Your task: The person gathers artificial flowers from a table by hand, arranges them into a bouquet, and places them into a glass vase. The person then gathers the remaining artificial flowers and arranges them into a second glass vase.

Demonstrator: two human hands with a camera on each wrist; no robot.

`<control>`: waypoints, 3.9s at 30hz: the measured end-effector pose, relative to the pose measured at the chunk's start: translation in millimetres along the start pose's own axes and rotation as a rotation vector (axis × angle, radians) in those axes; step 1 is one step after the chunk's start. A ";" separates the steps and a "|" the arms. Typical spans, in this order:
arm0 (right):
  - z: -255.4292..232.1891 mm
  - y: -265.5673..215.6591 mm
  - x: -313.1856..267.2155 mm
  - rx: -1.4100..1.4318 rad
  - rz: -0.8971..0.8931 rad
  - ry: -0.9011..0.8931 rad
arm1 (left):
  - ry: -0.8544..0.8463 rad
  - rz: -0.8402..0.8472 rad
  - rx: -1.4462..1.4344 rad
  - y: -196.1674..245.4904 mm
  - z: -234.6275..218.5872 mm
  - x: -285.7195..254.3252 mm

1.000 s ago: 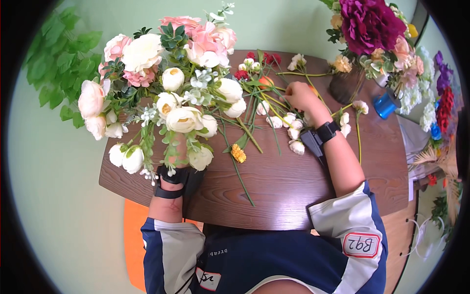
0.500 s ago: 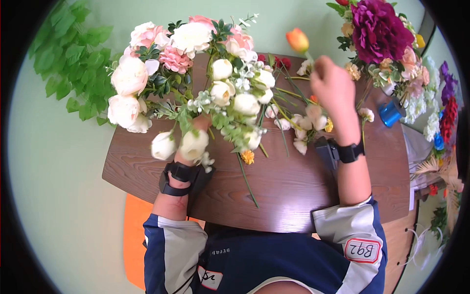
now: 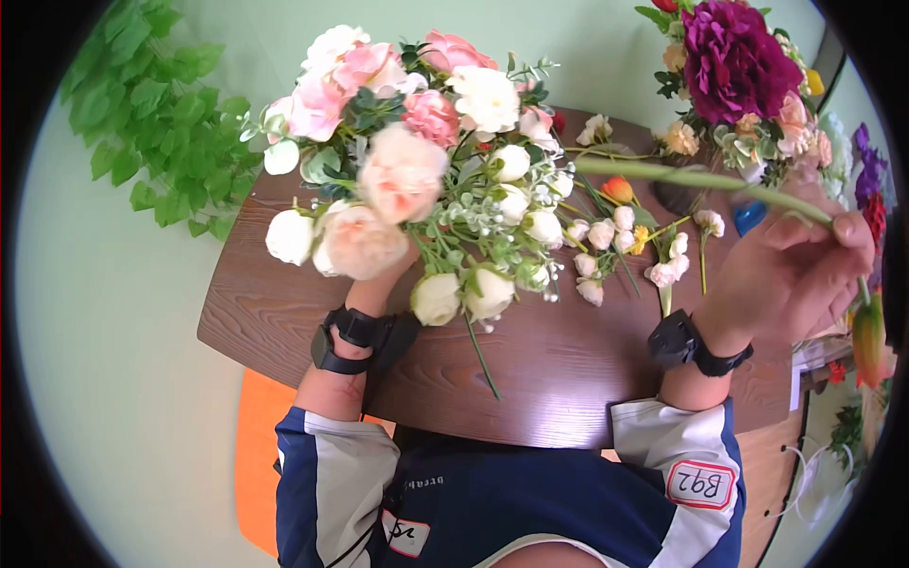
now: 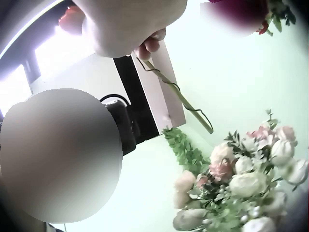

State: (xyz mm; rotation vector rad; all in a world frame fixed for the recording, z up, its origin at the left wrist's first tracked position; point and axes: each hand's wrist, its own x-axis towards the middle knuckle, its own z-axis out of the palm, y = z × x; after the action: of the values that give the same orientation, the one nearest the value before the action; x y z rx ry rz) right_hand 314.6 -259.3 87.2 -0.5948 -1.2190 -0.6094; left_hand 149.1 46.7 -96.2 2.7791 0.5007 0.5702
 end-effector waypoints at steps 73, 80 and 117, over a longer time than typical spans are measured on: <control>43.8 40.2 -28.5 -0.223 0.542 -0.359 | 0.176 -0.275 -0.795 70.3 -15.2 20.2; 45.8 36.9 -27.3 -0.136 0.666 -0.281 | 0.146 -0.354 -0.913 76.2 -20.4 19.1; 39.9 53.3 -32.3 -0.116 0.955 -0.273 | 0.217 -0.218 -0.654 86.5 -27.7 16.4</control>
State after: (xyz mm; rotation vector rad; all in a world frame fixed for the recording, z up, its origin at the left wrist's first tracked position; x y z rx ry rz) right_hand 318.3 -190.3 60.6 -1.2745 -0.9943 0.2204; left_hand 175.7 -20.5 -38.8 2.0302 0.5346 0.8147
